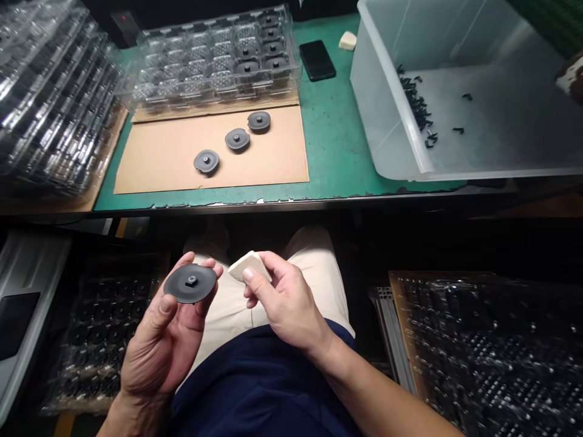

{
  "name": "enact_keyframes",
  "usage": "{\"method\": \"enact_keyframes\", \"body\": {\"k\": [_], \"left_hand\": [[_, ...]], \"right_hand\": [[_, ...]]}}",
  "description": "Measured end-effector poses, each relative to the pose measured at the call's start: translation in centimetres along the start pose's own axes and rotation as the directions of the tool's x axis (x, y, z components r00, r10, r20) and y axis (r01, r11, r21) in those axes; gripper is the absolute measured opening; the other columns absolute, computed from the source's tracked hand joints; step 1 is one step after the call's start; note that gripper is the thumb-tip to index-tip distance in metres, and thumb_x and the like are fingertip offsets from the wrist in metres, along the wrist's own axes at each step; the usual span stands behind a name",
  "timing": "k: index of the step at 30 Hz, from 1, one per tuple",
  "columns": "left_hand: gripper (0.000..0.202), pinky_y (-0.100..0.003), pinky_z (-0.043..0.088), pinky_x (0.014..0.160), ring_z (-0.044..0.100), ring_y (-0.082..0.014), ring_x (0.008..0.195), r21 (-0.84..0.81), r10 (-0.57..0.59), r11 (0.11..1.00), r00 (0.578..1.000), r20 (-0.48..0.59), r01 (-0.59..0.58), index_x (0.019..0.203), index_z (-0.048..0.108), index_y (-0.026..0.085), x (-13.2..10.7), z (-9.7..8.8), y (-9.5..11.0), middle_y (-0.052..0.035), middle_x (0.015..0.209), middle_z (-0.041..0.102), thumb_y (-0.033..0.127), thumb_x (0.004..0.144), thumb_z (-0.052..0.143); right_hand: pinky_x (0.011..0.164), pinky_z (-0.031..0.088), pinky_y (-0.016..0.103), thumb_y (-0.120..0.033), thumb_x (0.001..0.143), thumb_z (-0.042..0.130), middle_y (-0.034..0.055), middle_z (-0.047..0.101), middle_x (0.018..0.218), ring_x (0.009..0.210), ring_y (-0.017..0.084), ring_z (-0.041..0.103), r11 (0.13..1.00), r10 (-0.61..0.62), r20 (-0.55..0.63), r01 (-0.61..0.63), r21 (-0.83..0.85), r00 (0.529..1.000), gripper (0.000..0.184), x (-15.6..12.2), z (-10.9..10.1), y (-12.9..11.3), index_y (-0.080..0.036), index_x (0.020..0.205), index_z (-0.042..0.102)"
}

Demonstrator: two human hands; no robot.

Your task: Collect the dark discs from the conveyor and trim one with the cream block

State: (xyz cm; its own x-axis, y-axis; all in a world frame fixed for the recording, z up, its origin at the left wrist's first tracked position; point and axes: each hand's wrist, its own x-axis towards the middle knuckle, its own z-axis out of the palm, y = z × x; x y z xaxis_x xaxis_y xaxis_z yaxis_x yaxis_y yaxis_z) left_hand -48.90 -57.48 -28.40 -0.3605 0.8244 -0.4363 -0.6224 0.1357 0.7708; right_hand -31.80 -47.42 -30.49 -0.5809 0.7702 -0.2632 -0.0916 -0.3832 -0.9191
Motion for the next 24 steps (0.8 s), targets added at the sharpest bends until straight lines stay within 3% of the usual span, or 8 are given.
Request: {"method": "enact_keyframes", "body": {"k": [4, 8, 10, 14, 18, 21, 24], "left_hand": [[0.056, -0.046, 0.04, 0.125, 0.047, -0.0361, 0.147, 0.063, 0.032, 0.997, 0.999, 0.016, -0.033, 0.141, 0.065, 0.032, -0.4, 0.1, 0.1, -0.0078, 0.148, 0.062, 0.038, 0.088, 0.083], [0.06, -0.044, 0.044, 0.122, 0.045, -0.0369, 0.148, 0.08, 0.061, 0.995, 0.996, 0.06, -0.066, 0.141, 0.065, 0.033, -0.7, 0.0, 0.4, -0.0069, 0.152, 0.059, 0.033, 0.085, 0.086], [0.059, -0.043, 0.045, 0.121, 0.045, -0.0373, 0.148, 0.083, 0.074, 0.993, 0.995, 0.068, -0.08, 0.141, 0.065, 0.032, -0.8, -0.2, 0.5, -0.007, 0.154, 0.057, 0.031, 0.085, 0.086], [0.06, -0.045, 0.046, 0.12, 0.047, -0.0384, 0.146, 0.07, 0.067, 0.995, 0.995, 0.078, -0.073, 0.141, 0.065, 0.032, -1.0, -0.4, 0.5, -0.0064, 0.157, 0.053, 0.029, 0.085, 0.086], [0.061, -0.042, 0.047, 0.119, 0.044, -0.0374, 0.149, 0.058, 0.077, 0.995, 0.994, 0.072, -0.082, 0.143, 0.064, 0.031, -1.1, -0.5, 0.4, -0.0064, 0.158, 0.053, 0.025, 0.086, 0.085], [0.062, -0.044, 0.048, 0.119, 0.043, -0.0387, 0.149, 0.045, 0.064, 0.997, 0.996, 0.064, -0.067, 0.142, 0.064, 0.032, -1.2, -0.6, 0.4, -0.0064, 0.158, 0.052, 0.025, 0.085, 0.086], [0.062, -0.044, 0.045, 0.121, 0.043, -0.0389, 0.15, 0.024, 0.031, 0.999, 0.998, 0.054, -0.033, 0.142, 0.065, 0.032, -1.1, -0.8, 0.6, -0.0059, 0.158, 0.053, 0.028, 0.084, 0.087]], "right_hand": [[0.06, 0.044, 0.026, -0.04, 0.109, 0.058, -0.0014, 0.057, 0.076, 0.067, 0.014, 0.054, 0.975, -0.03, 0.116, 0.055, -0.217, 0.993, 0.024, -0.7, 1.0, -1.8, -0.018, 0.103, 0.066], [0.068, 0.042, 0.031, -0.025, 0.107, 0.056, 0.0032, 0.056, 0.088, 0.075, 0.016, 0.052, 0.798, -0.265, 0.19, 0.326, -0.508, 0.945, 0.016, -0.8, 1.5, -2.8, -0.016, 0.103, 0.068], [0.072, 0.042, 0.032, -0.02, 0.107, 0.054, 0.005, 0.057, 0.092, 0.079, 0.017, 0.053, 0.725, -0.34, 0.197, 0.39, -0.567, 0.92, 0.014, -0.7, 1.6, -3.0, -0.015, 0.106, 0.067], [0.066, 0.039, 0.031, -0.021, 0.107, 0.053, 0.0023, 0.053, 0.083, 0.072, 0.016, 0.051, 0.773, -0.271, 0.235, 0.356, -0.526, 0.934, 0.017, -0.8, 1.9, -3.1, -0.017, 0.094, 0.064], [0.067, 0.039, 0.031, -0.021, 0.106, 0.054, 0.0019, 0.053, 0.084, 0.072, 0.016, 0.05, 0.752, -0.318, 0.173, 0.359, -0.554, 0.932, 0.014, -1.1, 2.5, -3.2, -0.017, 0.1, 0.066], [0.064, 0.039, 0.03, -0.024, 0.107, 0.054, 0.0009, 0.053, 0.081, 0.07, 0.015, 0.05, 0.795, -0.249, 0.202, 0.319, -0.516, 0.947, 0.017, -1.0, 2.7, -2.9, -0.018, 0.094, 0.064], [0.069, 0.04, 0.031, -0.023, 0.108, 0.053, 0.0037, 0.056, 0.086, 0.075, 0.017, 0.051, 0.691, -0.337, 0.158, 0.358, -0.628, 0.928, 0.018, -0.2, 2.2, -2.0, -0.018, 0.1, 0.068]]}}
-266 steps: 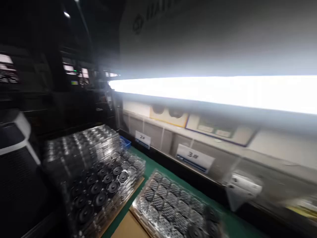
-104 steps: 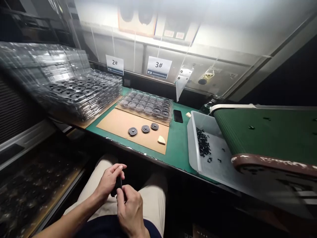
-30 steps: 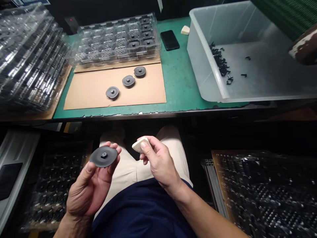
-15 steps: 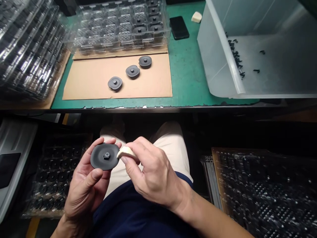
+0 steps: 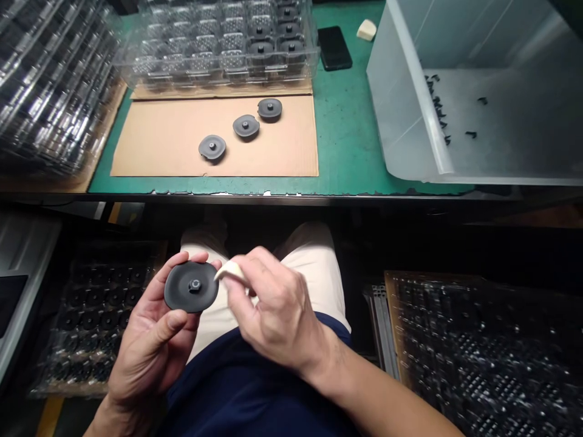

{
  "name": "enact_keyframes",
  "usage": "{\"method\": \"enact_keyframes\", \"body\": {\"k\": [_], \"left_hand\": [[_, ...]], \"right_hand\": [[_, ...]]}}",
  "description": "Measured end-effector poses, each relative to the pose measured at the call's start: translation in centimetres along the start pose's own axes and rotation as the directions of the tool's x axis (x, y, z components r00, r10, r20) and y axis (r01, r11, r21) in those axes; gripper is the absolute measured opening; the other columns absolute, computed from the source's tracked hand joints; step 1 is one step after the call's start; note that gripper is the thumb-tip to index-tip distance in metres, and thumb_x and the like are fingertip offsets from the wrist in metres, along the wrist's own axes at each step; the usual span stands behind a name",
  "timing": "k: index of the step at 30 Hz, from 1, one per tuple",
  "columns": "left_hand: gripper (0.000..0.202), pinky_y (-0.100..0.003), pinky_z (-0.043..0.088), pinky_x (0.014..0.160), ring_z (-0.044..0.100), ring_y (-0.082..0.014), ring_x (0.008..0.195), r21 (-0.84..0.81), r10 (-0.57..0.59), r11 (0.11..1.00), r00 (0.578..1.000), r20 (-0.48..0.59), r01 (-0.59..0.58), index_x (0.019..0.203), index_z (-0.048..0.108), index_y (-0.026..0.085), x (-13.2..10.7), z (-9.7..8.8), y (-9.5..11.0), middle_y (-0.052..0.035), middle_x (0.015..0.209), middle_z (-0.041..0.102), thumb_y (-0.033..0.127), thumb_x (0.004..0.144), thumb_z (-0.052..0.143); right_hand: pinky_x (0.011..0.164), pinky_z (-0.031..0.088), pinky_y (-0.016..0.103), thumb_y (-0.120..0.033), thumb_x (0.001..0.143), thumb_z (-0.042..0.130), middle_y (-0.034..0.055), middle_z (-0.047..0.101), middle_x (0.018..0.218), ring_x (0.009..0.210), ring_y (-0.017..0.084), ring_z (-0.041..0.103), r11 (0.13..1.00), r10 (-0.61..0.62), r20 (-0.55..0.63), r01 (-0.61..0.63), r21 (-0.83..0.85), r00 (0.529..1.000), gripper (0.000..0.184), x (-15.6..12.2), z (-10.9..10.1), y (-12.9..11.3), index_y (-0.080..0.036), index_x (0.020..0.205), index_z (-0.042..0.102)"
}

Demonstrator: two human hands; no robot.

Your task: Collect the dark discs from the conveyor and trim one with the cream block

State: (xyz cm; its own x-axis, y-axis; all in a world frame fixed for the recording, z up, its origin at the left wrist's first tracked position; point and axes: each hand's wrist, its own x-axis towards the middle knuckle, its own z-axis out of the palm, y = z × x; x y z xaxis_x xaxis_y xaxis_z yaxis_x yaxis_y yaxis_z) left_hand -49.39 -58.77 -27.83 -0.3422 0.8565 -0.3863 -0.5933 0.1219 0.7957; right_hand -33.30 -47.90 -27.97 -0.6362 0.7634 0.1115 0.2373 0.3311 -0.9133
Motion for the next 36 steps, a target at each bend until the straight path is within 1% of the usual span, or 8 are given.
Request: {"method": "enact_keyframes", "body": {"k": [4, 11, 15, 18, 23, 26, 30, 36], "left_hand": [[0.053, -0.041, 0.044, 0.123, 0.044, -0.0365, 0.149, -0.073, -0.075, 0.995, 0.997, -0.008, 0.074, 0.139, 0.067, 0.031, 0.3, -0.2, 0.3, -0.0037, 0.156, 0.056, 0.041, 0.089, 0.082], [0.051, -0.039, 0.044, 0.123, 0.04, -0.0348, 0.152, -0.084, -0.055, 0.995, 0.998, -0.002, 0.054, 0.141, 0.065, 0.03, 0.7, -0.1, 0.2, -0.0045, 0.155, 0.057, 0.036, 0.092, 0.078], [0.058, -0.034, 0.046, 0.12, 0.038, -0.0341, 0.153, -0.055, -0.016, 0.998, 0.999, 0.034, 0.018, 0.144, 0.062, 0.029, 0.3, 0.0, 0.0, -0.0063, 0.158, 0.053, 0.026, 0.09, 0.081], [0.059, -0.033, 0.047, 0.118, 0.04, -0.0333, 0.152, -0.034, 0.016, 0.999, 0.998, 0.061, -0.014, 0.145, 0.062, 0.029, 0.1, 0.0, 0.0, -0.008, 0.16, 0.051, 0.018, 0.089, 0.08], [0.056, -0.03, 0.049, 0.116, 0.051, -0.0299, 0.144, -0.063, 0.008, 0.998, 0.996, 0.093, -0.002, 0.145, 0.062, 0.027, 0.2, -0.2, -0.2, -0.0089, 0.153, 0.058, 0.018, 0.091, 0.077], [0.053, -0.027, 0.048, 0.115, 0.055, -0.0268, 0.142, -0.078, -0.017, 0.997, 0.996, 0.09, 0.024, 0.144, 0.064, 0.028, 0.3, -0.5, -0.4, -0.0081, 0.148, 0.062, 0.019, 0.093, 0.076], [0.052, -0.026, 0.05, 0.113, 0.06, -0.0248, 0.136, -0.107, -0.104, 0.988, 0.992, 0.075, 0.112, 0.147, 0.062, 0.028, 0.2, -1.2, -0.6, -0.0086, 0.146, 0.064, 0.026, 0.096, 0.073], [0.045, -0.021, 0.05, 0.11, 0.066, -0.02, 0.127, -0.108, -0.148, 0.983, 0.989, -0.006, 0.146, 0.145, 0.065, 0.023, 0.2, -1.4, -0.8, -0.0101, 0.136, 0.071, 0.027, 0.1, 0.067]], "right_hand": [[0.068, 0.036, 0.031, -0.025, 0.108, 0.056, 0.0021, 0.055, 0.082, 0.073, 0.016, 0.048, 0.996, 0.063, -0.092, -0.069, -0.06, 0.994, 0.019, 0.5, -0.1, 1.6, -0.018, 0.098, 0.071], [0.062, 0.037, 0.028, -0.034, 0.108, 0.058, -0.0007, 0.056, 0.079, 0.068, 0.014, 0.048, 0.956, 0.204, 0.041, -0.208, 0.207, 0.978, 0.023, 0.2, -0.7, -0.1, -0.017, 0.096, 0.068], [0.063, 0.038, 0.028, -0.028, 0.107, 0.058, 0.0003, 0.054, 0.081, 0.07, 0.014, 0.049, 0.973, 0.064, 0.115, -0.087, 0.216, 0.991, 0.018, 0.3, -0.8, -0.8, -0.017, 0.097, 0.068], [0.072, 0.042, 0.031, -0.02, 0.105, 0.058, 0.0043, 0.058, 0.089, 0.079, 0.017, 0.052, 0.996, -0.048, 0.003, 0.048, 0.073, 0.999, 0.014, 0.4, -0.9, -0.8, -0.015, 0.102, 0.07], [0.061, 0.037, 0.03, -0.021, 0.104, 0.058, 0.0005, 0.052, 0.078, 0.067, 0.015, 0.048, 0.984, 0.014, 0.142, -0.039, 0.176, 0.99, 0.016, 0.4, -1.0, -0.7, -0.015, 0.093, 0.07], [0.064, 0.038, 0.031, -0.019, 0.103, 0.059, 0.0013, 0.052, 0.08, 0.07, 0.015, 0.049, 0.996, -0.009, 0.041, 0.005, 0.091, 0.999, 0.015, 0.5, -0.9, -0.5, -0.015, 0.095, 0.071], [0.065, 0.041, 0.031, -0.018, 0.103, 0.06, 0.0013, 0.054, 0.08, 0.07, 0.015, 0.05, 0.991, -0.051, 0.141, 0.032, 0.128, 0.989, 0.014, 0.5, -0.8, -0.1, -0.015, 0.1, 0.073], [0.081, 0.046, 0.036, -0.019, 0.106, 0.057, 0.0092, 0.063, 0.105, 0.091, 0.022, 0.058, 0.972, -0.191, 0.007, 0.19, -0.136, 0.982, 0.022, 0.0, -0.4, 0.7, -0.014, 0.122, 0.071]]}}
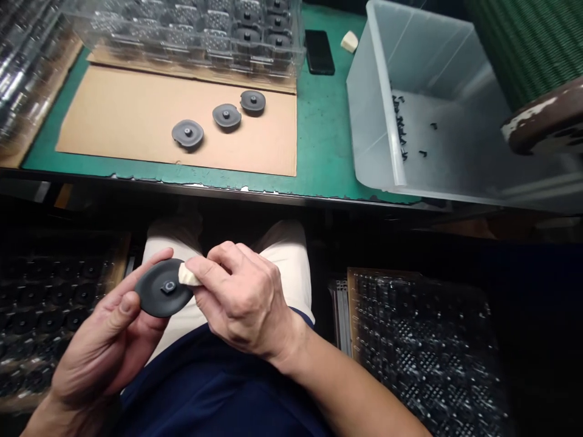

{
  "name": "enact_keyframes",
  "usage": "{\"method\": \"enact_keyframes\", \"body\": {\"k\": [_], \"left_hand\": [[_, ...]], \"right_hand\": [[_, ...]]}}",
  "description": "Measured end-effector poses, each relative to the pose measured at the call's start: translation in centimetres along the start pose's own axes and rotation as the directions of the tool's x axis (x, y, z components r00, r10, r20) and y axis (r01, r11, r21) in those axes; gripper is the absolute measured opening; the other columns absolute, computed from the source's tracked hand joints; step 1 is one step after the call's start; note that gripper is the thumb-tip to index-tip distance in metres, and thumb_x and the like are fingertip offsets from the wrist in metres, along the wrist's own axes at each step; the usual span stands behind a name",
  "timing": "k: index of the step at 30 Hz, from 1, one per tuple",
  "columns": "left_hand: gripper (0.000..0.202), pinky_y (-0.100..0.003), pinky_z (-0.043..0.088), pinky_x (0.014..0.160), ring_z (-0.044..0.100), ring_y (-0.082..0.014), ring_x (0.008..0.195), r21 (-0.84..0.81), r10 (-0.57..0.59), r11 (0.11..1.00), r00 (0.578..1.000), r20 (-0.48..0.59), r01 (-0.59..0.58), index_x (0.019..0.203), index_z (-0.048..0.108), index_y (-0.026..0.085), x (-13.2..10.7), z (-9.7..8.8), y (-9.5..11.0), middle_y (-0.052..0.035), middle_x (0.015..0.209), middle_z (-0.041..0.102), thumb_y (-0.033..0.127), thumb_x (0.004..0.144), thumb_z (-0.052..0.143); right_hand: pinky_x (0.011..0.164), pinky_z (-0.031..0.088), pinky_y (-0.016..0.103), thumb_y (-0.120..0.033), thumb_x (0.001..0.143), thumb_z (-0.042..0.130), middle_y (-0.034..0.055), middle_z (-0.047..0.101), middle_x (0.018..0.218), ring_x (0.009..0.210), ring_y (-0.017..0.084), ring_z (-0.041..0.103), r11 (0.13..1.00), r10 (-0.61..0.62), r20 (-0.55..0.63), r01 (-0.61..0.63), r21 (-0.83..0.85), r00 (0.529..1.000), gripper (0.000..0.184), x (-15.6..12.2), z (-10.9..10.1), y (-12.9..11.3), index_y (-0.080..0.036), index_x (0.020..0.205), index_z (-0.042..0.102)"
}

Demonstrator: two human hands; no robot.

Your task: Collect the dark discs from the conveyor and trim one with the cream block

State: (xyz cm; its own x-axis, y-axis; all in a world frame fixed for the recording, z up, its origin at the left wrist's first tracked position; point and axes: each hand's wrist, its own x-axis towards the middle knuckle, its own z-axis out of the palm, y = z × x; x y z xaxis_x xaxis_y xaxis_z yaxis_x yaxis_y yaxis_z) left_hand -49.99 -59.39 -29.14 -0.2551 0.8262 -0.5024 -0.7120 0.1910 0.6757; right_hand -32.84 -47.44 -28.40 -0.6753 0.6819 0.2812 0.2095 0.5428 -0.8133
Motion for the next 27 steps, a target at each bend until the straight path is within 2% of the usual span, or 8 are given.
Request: {"method": "enact_keyframes", "body": {"k": [4, 6, 9, 13, 17, 19, 24, 27], "left_hand": [[0.042, -0.024, 0.053, 0.108, 0.068, -0.0223, 0.124, -0.012, -0.014, 1.0, 1.0, -0.018, 0.014, 0.142, 0.067, 0.024, 0.2, 0.7, -0.3, -0.0113, 0.131, 0.073, 0.028, 0.1, 0.066], [0.043, -0.025, 0.052, 0.109, 0.068, -0.023, 0.126, -0.013, -0.007, 1.0, 1.0, -0.012, 0.007, 0.143, 0.066, 0.024, 0.2, 0.9, -0.4, -0.0117, 0.132, 0.073, 0.028, 0.1, 0.067], [0.043, -0.027, 0.049, 0.113, 0.063, -0.0242, 0.133, -0.001, 0.054, 0.999, 0.998, -0.013, -0.054, 0.143, 0.066, 0.025, 0.1, 1.1, -0.5, -0.0105, 0.139, 0.069, 0.023, 0.1, 0.067], [0.045, -0.031, 0.05, 0.115, 0.061, -0.0265, 0.136, -0.009, 0.081, 0.997, 0.997, 0.003, -0.081, 0.144, 0.065, 0.028, 0.0, 1.0, -0.3, -0.0096, 0.143, 0.067, 0.023, 0.1, 0.067], [0.042, -0.023, 0.051, 0.11, 0.063, -0.0231, 0.132, 0.004, -0.014, 1.0, 1.0, 0.024, 0.014, 0.143, 0.067, 0.024, 0.0, 0.7, -0.2, -0.0106, 0.14, 0.068, 0.025, 0.1, 0.067], [0.041, -0.023, 0.052, 0.109, 0.066, -0.0218, 0.128, 0.003, -0.038, 0.999, 0.999, 0.011, 0.038, 0.141, 0.068, 0.023, 0.0, 0.6, -0.2, -0.0116, 0.139, 0.069, 0.026, 0.1, 0.067], [0.035, -0.02, 0.053, 0.106, 0.07, -0.0185, 0.121, -0.031, -0.028, 0.999, 0.999, -0.041, 0.027, 0.136, 0.072, 0.024, 0.1, 0.5, -0.1, -0.0094, 0.132, 0.073, 0.028, 0.101, 0.066], [0.034, -0.022, 0.055, 0.105, 0.07, -0.0214, 0.122, 0.007, -0.116, 0.993, 0.993, 0.019, 0.115, 0.132, 0.075, 0.022, 0.2, 0.3, -0.1, -0.0101, 0.132, 0.073, 0.032, 0.101, 0.066]], "right_hand": [[0.061, 0.037, 0.032, -0.022, 0.101, 0.059, 0.001, 0.051, 0.077, 0.067, 0.015, 0.048, 0.956, 0.207, 0.111, -0.225, 0.186, 0.972, 0.016, -0.3, 0.0, -0.7, -0.014, 0.091, 0.068], [0.059, 0.034, 0.032, -0.023, 0.1, 0.06, -0.0008, 0.048, 0.074, 0.064, 0.014, 0.045, 0.937, 0.244, 0.132, -0.268, 0.224, 0.961, 0.018, -0.3, 0.0, -0.9, -0.016, 0.083, 0.063], [0.065, 0.035, 0.032, -0.021, 0.101, 0.059, -0.0005, 0.048, 0.077, 0.069, 0.015, 0.045, 0.956, 0.228, 0.032, -0.23, 0.181, 0.973, 0.015, -0.3, 0.0, -1.0, -0.016, 0.089, 0.066], [0.061, 0.036, 0.031, -0.023, 0.102, 0.059, -0.0006, 0.05, 0.075, 0.067, 0.015, 0.047, 0.91, 0.25, 0.173, -0.292, 0.293, 0.953, 0.019, -0.1, 0.0, -0.8, -0.016, 0.085, 0.064], [0.076, 0.044, 0.034, -0.019, 0.105, 0.057, 0.0057, 0.062, 0.093, 0.084, 0.019, 0.056, 0.985, 0.094, 0.02, -0.096, 0.143, 0.995, 0.015, 0.4, -0.3, -0.2, -0.014, 0.106, 0.071], [0.081, 0.044, 0.036, -0.018, 0.106, 0.056, 0.0079, 0.063, 0.099, 0.089, 0.021, 0.056, 0.996, 0.033, 0.005, -0.033, 0.082, 0.999, 0.017, 0.4, -0.2, -0.2, -0.014, 0.112, 0.071], [0.062, 0.036, 0.034, -0.021, 0.103, 0.057, 0.0012, 0.05, 0.074, 0.066, 0.017, 0.046, 0.973, 0.191, 0.088, -0.201, 0.118, 0.978, 0.018, -0.5, 0.1, -0.5, -0.015, 0.089, 0.066], [0.074, 0.042, 0.036, -0.019, 0.105, 0.055, 0.0058, 0.06, 0.089, 0.08, 0.02, 0.054, 0.995, 0.097, 0.055, -0.098, 0.015, 0.994, 0.016, -0.7, 0.2, -0.4, -0.015, 0.103, 0.07]]}}
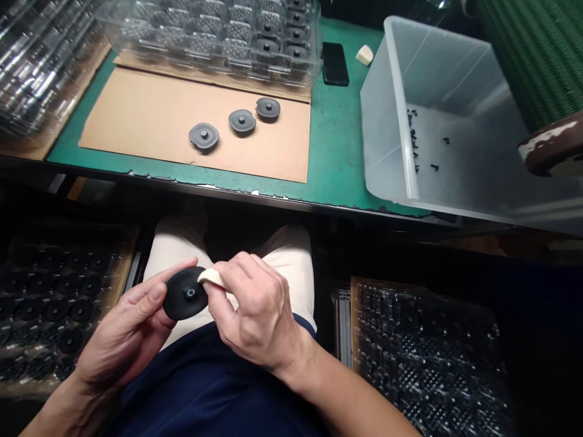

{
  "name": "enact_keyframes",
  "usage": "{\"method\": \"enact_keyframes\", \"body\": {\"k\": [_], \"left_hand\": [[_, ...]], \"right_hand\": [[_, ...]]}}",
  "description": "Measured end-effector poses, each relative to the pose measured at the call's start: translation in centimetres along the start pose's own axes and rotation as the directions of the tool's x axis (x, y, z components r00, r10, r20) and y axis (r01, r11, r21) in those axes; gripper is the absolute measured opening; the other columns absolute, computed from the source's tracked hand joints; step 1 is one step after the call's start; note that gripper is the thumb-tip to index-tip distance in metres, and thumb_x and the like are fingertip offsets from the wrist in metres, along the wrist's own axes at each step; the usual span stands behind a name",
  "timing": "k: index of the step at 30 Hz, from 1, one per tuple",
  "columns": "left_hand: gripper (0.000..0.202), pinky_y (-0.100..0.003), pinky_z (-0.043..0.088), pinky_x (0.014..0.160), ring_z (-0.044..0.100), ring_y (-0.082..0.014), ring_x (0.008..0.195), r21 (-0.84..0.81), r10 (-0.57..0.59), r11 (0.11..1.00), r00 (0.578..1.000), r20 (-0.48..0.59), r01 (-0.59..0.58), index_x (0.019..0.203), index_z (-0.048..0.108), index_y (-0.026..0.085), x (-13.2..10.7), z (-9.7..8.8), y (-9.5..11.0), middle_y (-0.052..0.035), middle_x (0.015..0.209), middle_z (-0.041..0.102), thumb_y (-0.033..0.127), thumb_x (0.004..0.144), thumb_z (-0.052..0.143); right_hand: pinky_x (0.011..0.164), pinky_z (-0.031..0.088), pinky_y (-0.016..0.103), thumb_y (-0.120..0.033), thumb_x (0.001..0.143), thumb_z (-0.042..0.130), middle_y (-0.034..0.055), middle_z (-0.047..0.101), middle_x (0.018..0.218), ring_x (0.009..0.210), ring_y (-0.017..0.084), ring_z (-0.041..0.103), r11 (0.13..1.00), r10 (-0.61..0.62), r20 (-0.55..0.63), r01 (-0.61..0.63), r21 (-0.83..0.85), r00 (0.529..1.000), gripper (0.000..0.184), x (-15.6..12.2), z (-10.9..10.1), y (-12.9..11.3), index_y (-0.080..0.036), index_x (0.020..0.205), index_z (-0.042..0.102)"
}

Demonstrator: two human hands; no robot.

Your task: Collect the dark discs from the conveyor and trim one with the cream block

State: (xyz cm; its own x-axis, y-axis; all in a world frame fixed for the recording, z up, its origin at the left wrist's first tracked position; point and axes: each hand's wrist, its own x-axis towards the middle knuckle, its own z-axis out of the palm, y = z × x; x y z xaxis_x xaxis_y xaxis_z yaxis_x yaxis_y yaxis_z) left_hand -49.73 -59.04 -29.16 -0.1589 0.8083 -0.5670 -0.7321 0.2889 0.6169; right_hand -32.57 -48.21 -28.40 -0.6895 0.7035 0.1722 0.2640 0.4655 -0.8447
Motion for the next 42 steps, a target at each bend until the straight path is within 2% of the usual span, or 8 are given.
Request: {"method": "enact_keyframes", "body": {"k": [3, 8, 14, 21, 28, 31, 35, 42], "left_hand": [[0.034, -0.022, 0.057, 0.102, 0.07, -0.023, 0.12, 0.011, -0.016, 1.0, 1.0, 0.003, 0.016, 0.129, 0.077, 0.02, 0.1, 0.1, 0.1, -0.0104, 0.13, 0.074, 0.035, 0.1, 0.067], [0.032, -0.021, 0.059, 0.096, 0.075, -0.0189, 0.106, -0.014, 0.033, 0.999, 0.995, -0.091, -0.035, 0.127, 0.078, 0.023, 0.4, -0.1, 0.3, -0.0075, 0.119, 0.078, 0.037, 0.1, 0.069], [0.037, -0.029, 0.059, 0.099, 0.067, -0.0283, 0.123, 0.088, -0.133, 0.989, 0.981, 0.141, 0.121, 0.13, 0.077, 0.02, 0.5, -0.4, -0.2, -0.0127, 0.133, 0.072, 0.041, 0.101, 0.066], [0.041, -0.032, 0.056, 0.104, 0.071, -0.0251, 0.113, 0.045, 0.061, 0.997, 0.994, -0.09, -0.057, 0.134, 0.074, 0.024, 0.8, -0.5, -0.2, -0.0087, 0.116, 0.078, 0.04, 0.096, 0.074], [0.044, -0.038, 0.059, 0.098, 0.07, -0.0323, 0.113, 0.159, -0.106, 0.982, 0.994, 0.006, 0.103, 0.127, 0.078, 0.019, 0.9, -0.8, -0.2, -0.0118, 0.113, 0.077, 0.046, 0.094, 0.075], [0.04, -0.032, 0.057, 0.101, 0.07, -0.0265, 0.116, 0.06, 0.053, 0.997, 0.997, -0.059, -0.05, 0.13, 0.076, 0.025, 0.9, -0.1, -0.5, -0.0096, 0.121, 0.076, 0.039, 0.093, 0.078], [0.043, -0.037, 0.057, 0.104, 0.071, -0.0268, 0.117, 0.04, 0.223, 0.975, 0.964, -0.146, -0.219, 0.132, 0.074, 0.029, 0.8, 0.2, -0.8, -0.009, 0.124, 0.075, 0.033, 0.09, 0.082], [0.044, -0.03, 0.058, 0.092, 0.068, -0.0266, 0.113, 0.214, -0.076, 0.974, 0.997, -0.013, 0.077, 0.131, 0.076, 0.023, 0.7, -1.7, 0.1, -0.011, 0.12, 0.075, 0.046, 0.094, 0.076]], "right_hand": [[0.081, 0.043, 0.039, -0.019, 0.106, 0.055, 0.0085, 0.063, 0.099, 0.088, 0.023, 0.056, 0.997, -0.057, -0.033, 0.055, -0.056, 0.998, 0.017, -0.1, 0.2, 0.1, -0.015, 0.113, 0.069], [0.069, 0.041, 0.036, -0.018, 0.105, 0.054, 0.0036, 0.055, 0.079, 0.073, 0.019, 0.051, 0.994, 0.087, 0.003, -0.087, 0.07, 0.996, 0.017, -0.9, 0.6, -0.2, -0.017, 0.093, 0.065], [0.081, 0.045, 0.041, -0.015, 0.103, 0.059, 0.0095, 0.065, 0.109, 0.091, 0.024, 0.058, 0.981, -0.18, 0.023, 0.181, -0.066, 0.983, 0.022, -0.6, 0.3, 0.3, -0.017, 0.124, 0.067], [0.064, 0.038, 0.035, -0.021, 0.106, 0.052, 0.0022, 0.05, 0.075, 0.068, 0.018, 0.046, 0.986, 0.13, -0.016, -0.127, 0.11, 0.991, 0.024, -1.0, 1.7, -0.2, -0.017, 0.084, 0.059], [0.081, 0.044, 0.041, -0.017, 0.105, 0.056, 0.0092, 0.065, 0.106, 0.089, 0.023, 0.055, 0.986, -0.136, 0.029, 0.138, -0.091, 0.99, 0.02, -0.5, 0.9, 0.7, -0.017, 0.121, 0.068], [0.072, 0.042, 0.037, -0.022, 0.106, 0.054, 0.0052, 0.06, 0.087, 0.078, 0.021, 0.052, 0.999, 0.036, -0.041, -0.035, 0.017, 0.999, 0.016, -0.3, 1.4, 0.3, -0.017, 0.106, 0.069], [0.06, 0.034, 0.034, -0.031, 0.107, 0.053, 0.0003, 0.048, 0.074, 0.065, 0.017, 0.044, 0.938, 0.245, 0.051, -0.25, 0.239, 0.968, 0.029, -0.5, 2.1, -0.1, -0.018, 0.081, 0.059], [0.084, 0.043, 0.041, -0.02, 0.108, 0.052, 0.0076, 0.064, 0.1, 0.089, 0.022, 0.055, 0.999, -0.034, 0.03, 0.034, -0.023, 0.999, 0.017, -0.3, 1.4, 0.8, -0.016, 0.112, 0.069]]}}
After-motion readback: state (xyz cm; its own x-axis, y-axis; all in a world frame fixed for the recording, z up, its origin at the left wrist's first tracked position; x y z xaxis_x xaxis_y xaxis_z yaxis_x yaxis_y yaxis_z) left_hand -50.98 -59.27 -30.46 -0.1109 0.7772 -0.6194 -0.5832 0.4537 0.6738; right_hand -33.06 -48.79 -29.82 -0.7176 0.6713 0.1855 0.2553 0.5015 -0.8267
